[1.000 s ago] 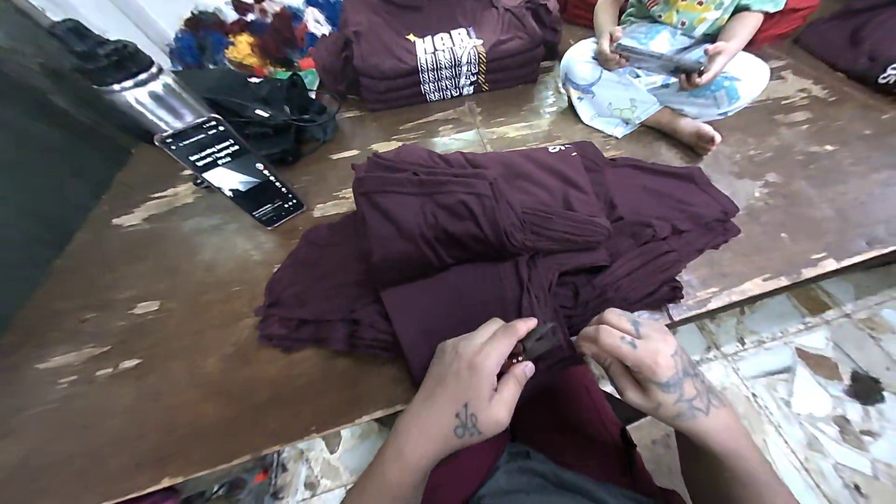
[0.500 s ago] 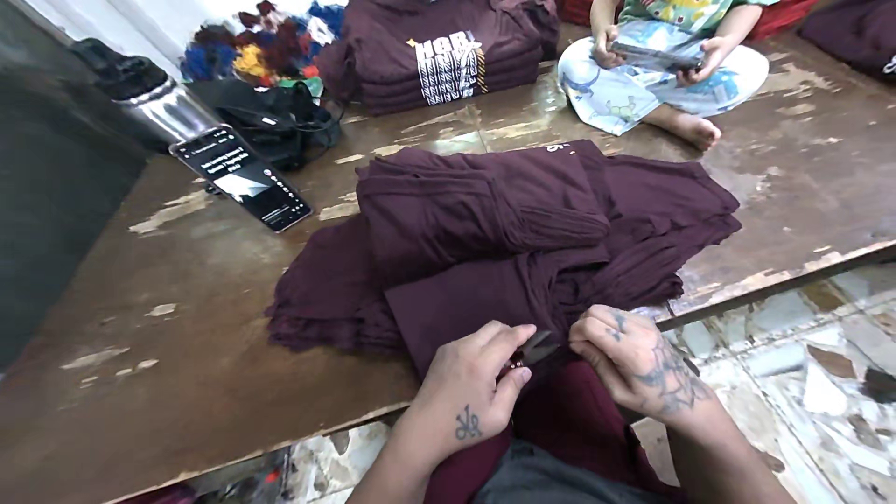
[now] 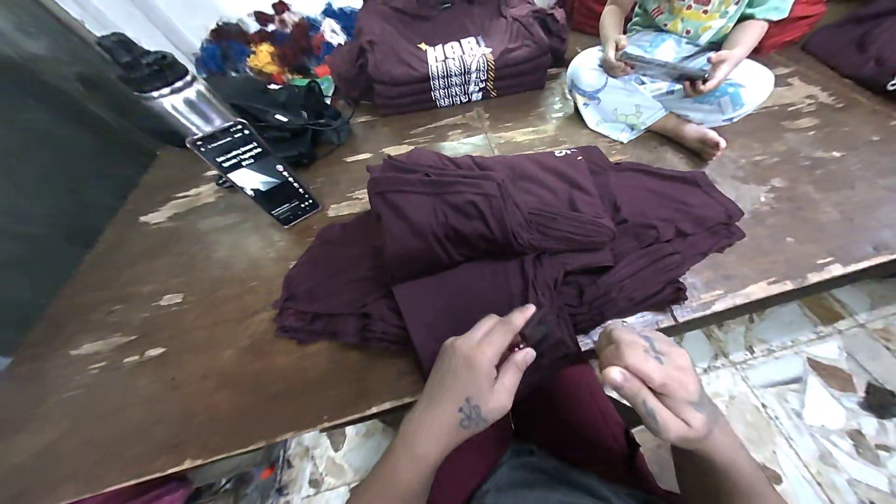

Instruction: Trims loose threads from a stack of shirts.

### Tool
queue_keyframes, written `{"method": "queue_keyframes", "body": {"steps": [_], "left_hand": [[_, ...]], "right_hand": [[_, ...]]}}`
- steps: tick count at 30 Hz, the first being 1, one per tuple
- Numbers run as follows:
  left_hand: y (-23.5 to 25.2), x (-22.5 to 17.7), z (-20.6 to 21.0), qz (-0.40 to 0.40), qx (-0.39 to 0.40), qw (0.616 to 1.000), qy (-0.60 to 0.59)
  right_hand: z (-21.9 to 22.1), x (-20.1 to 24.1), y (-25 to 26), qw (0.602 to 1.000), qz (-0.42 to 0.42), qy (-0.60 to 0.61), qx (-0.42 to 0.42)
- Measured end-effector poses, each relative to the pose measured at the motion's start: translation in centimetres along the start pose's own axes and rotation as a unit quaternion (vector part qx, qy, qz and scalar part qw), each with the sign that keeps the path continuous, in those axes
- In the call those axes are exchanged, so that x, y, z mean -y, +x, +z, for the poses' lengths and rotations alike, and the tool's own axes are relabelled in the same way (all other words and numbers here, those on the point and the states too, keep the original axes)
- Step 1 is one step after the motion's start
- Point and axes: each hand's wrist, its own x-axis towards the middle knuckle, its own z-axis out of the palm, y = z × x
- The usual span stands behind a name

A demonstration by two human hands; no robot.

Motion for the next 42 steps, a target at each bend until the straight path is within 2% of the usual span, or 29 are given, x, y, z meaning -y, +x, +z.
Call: {"method": "queue_keyframes", "body": {"steps": [2,6,8,10,11,13,14,15,16,18,19,21,26,28,31,35,42], "left_hand": [[-0.6,0.3,-0.6,-0.019,0.000,1.000,-0.021],[-0.4,0.6,-2.0,0.006,0.067,0.997,0.050],[1.0,0.4,-2.7,0.018,0.062,0.998,0.023],[2.6,0.4,-2.6,-0.032,0.031,0.997,-0.067],[3.2,0.8,-2.1,-0.084,-0.004,0.984,-0.155],[4.1,1.6,-1.0,-0.181,-0.079,0.924,-0.327],[4.3,1.7,-1.0,-0.197,-0.095,0.904,-0.369],[4.3,1.7,-1.2,-0.195,-0.092,0.899,-0.382],[4.3,1.6,-1.2,-0.187,-0.089,0.903,-0.377],[4.0,1.8,-0.8,-0.173,-0.084,0.910,-0.369],[3.9,1.9,-0.7,-0.169,-0.080,0.911,-0.367],[3.6,2.2,-0.5,-0.155,-0.069,0.918,-0.359],[3.3,2.3,-0.5,-0.123,-0.061,0.927,-0.349],[3.6,2.1,-0.4,-0.140,-0.058,0.924,-0.351],[3.9,1.7,-0.5,-0.164,-0.054,0.922,-0.346],[3.5,1.1,-1.1,-0.158,-0.043,0.935,-0.313],[2.7,1.3,-1.1,-0.114,-0.032,0.944,-0.309]], "right_hand": [[-0.5,-0.3,0.3,1.000,0.006,-0.015,0.010],[-0.5,0.1,1.7,0.992,0.069,-0.093,0.048],[1.1,-0.2,2.9,0.992,0.084,-0.065,0.063],[3.1,-1.6,3.6,0.992,0.097,0.074,0.012],[3.6,-2.4,3.7,0.973,0.124,0.192,-0.013],[3.6,-3.5,3.9,0.913,0.159,0.375,-0.010],[3.3,-3.7,3.9,0.902,0.154,0.404,0.011],[3.1,-3.5,4.0,0.914,0.141,0.380,0.029],[2.9,-3.0,4.1,0.942,0.127,0.309,0.035],[3.0,-1.9,4.6,0.990,0.102,0.090,0.033],[3.2,-1.7,4.7,0.996,0.087,-0.012,0.031],[2.8,-1.9,4.4,0.992,0.057,-0.112,0.011],[-3.3,-1.4,1.6,0.991,0.074,-0.102,0.032],[-3.1,-0.9,1.9,0.986,0.104,-0.118,0.052],[-0.1,0.0,3.4,0.978,0.159,-0.120,0.066],[3.5,-1.0,4.0,0.986,0.079,-0.147,0.019],[-0.9,-1.5,1.9,0.979,0.044,-0.179,0.085]]}}
